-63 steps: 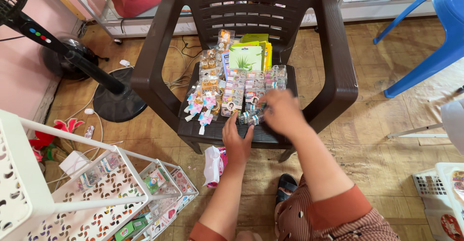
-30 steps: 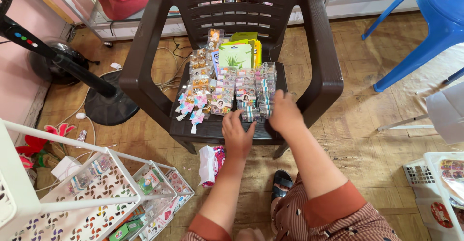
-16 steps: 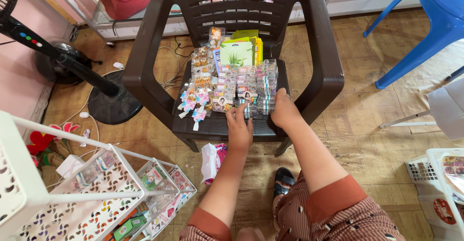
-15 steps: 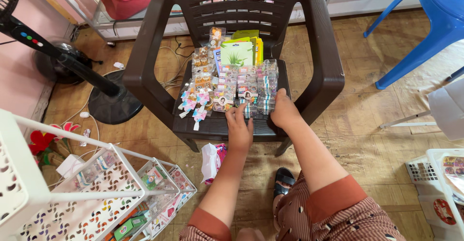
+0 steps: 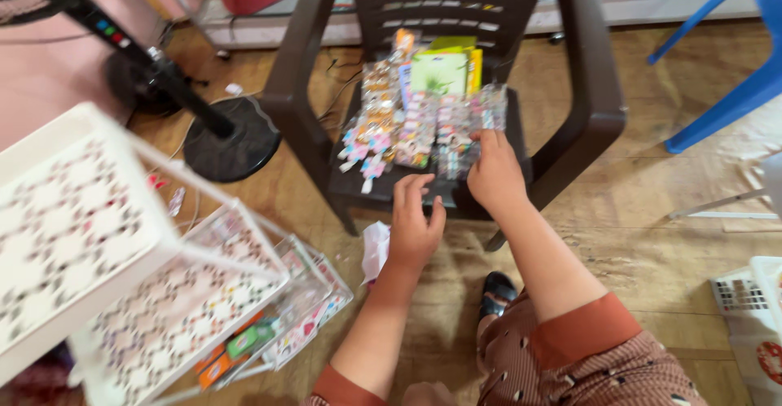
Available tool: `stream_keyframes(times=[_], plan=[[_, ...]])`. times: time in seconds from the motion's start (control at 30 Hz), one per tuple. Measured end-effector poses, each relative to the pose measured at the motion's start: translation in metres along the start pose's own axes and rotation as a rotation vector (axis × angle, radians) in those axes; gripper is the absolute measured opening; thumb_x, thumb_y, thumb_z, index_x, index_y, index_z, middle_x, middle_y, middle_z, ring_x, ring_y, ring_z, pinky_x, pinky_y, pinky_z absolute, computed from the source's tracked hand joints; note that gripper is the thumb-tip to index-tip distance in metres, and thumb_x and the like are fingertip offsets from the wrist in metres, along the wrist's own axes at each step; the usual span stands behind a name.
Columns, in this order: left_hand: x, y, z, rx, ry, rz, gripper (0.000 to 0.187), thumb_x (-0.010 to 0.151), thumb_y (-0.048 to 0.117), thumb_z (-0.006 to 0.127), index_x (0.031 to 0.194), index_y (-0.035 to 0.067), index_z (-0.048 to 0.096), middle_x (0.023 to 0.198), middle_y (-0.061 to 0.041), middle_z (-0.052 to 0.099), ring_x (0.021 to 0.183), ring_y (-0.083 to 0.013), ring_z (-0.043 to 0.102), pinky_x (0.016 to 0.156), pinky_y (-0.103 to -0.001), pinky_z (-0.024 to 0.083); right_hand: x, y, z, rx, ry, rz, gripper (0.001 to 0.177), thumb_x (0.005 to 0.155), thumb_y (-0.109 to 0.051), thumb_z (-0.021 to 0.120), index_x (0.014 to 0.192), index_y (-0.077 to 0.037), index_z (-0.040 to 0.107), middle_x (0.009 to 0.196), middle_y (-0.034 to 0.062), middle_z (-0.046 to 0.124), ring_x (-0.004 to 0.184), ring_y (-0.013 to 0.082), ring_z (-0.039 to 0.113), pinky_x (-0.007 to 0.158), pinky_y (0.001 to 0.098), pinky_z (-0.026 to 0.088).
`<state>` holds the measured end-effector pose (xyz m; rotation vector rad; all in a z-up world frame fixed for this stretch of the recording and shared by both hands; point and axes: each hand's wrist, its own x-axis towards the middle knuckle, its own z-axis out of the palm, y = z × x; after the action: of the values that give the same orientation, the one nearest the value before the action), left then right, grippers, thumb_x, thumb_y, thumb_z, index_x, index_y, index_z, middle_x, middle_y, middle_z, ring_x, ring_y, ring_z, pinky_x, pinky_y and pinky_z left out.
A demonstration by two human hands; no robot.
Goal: The person moves a plastic chair to clear space, then systematically removes various packaged items from a white rolling cart and places them onto the chair. The items include face masks and small plastic containers of hair accessories.
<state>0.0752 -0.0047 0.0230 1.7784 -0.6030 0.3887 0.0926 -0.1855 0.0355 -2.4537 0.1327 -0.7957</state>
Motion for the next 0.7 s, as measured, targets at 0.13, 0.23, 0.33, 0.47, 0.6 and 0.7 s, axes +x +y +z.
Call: stream_keyframes(times=[0.13,0.23,0.33,0.47,0.6,0.7], plan=[[-0.021,0.029,-0.053,0.023,-0.037,0.024,0.034,0.087,-0.006,0.058,0.119,0.005,0.062,0.120,-0.015,0.062,0.105,-0.0317,0.066,0.093,-0.039,0.054,-0.013,-0.055,-0.007,0.074,-0.067,-0.118,0.033,0.084,0.006,0.058,0.115,-0.004,0.062,0.108,0.0201,0.062,0.101,0.0421,0.061,0.085,0.0502,0.049],[-0.048,0.054,-0.109,0.120,-0.058,0.078,0.030,0.086,-0.006,0.060,0.112,0.006,0.065,0.118,-0.013,0.065,0.107,-0.0336,0.066,0.090,-0.039,0.054,-0.037,-0.101,-0.014,0.124,-0.081,-0.280,0.025,0.086,0.003,0.060,0.110,-0.004,0.064,0.105,0.0173,0.064,0.100,0.0392,0.062,0.086,0.0477,0.051],[-0.075,0.069,-0.172,0.183,-0.080,0.055,0.028,0.086,-0.004,0.060,0.111,0.007,0.067,0.118,-0.013,0.066,0.105,-0.0332,0.067,0.088,-0.040,0.055,-0.066,-0.147,-0.019,0.157,-0.146,-0.348,0.016,0.089,-0.002,0.062,0.104,-0.005,0.066,0.099,0.0153,0.066,0.097,0.0370,0.064,0.085,0.0452,0.052],[-0.113,0.079,-0.251,0.280,0.030,0.034,0.028,0.085,-0.005,0.058,0.110,0.006,0.066,0.118,-0.013,0.066,0.106,-0.0334,0.067,0.091,-0.040,0.054,-0.109,-0.218,-0.014,0.287,-0.261,-0.515,0.015,0.083,-0.006,0.065,0.098,-0.005,0.067,0.097,0.0135,0.068,0.094,0.0367,0.066,0.082,0.0440,0.053],[-0.150,0.077,-0.307,0.307,0.231,-0.043,0.024,0.090,-0.004,0.059,0.112,0.004,0.066,0.120,-0.015,0.064,0.108,-0.0337,0.066,0.094,-0.039,0.053,-0.157,-0.284,0.017,0.354,-0.459,-0.412,0.016,0.087,-0.016,0.069,0.100,-0.005,0.068,0.099,0.0159,0.068,0.095,0.0373,0.066,0.080,0.0448,0.053],[-0.170,0.077,-0.335,0.334,0.293,-0.062,0.022,0.091,-0.002,0.059,0.110,0.004,0.065,0.121,-0.014,0.063,0.111,-0.0324,0.066,0.094,-0.038,0.054,-0.163,-0.310,0.068,0.403,-0.368,-0.433,0.024,0.087,-0.019,0.072,0.104,-0.003,0.065,0.104,0.0210,0.065,0.102,0.0421,0.063,0.087,0.0484,0.051]])
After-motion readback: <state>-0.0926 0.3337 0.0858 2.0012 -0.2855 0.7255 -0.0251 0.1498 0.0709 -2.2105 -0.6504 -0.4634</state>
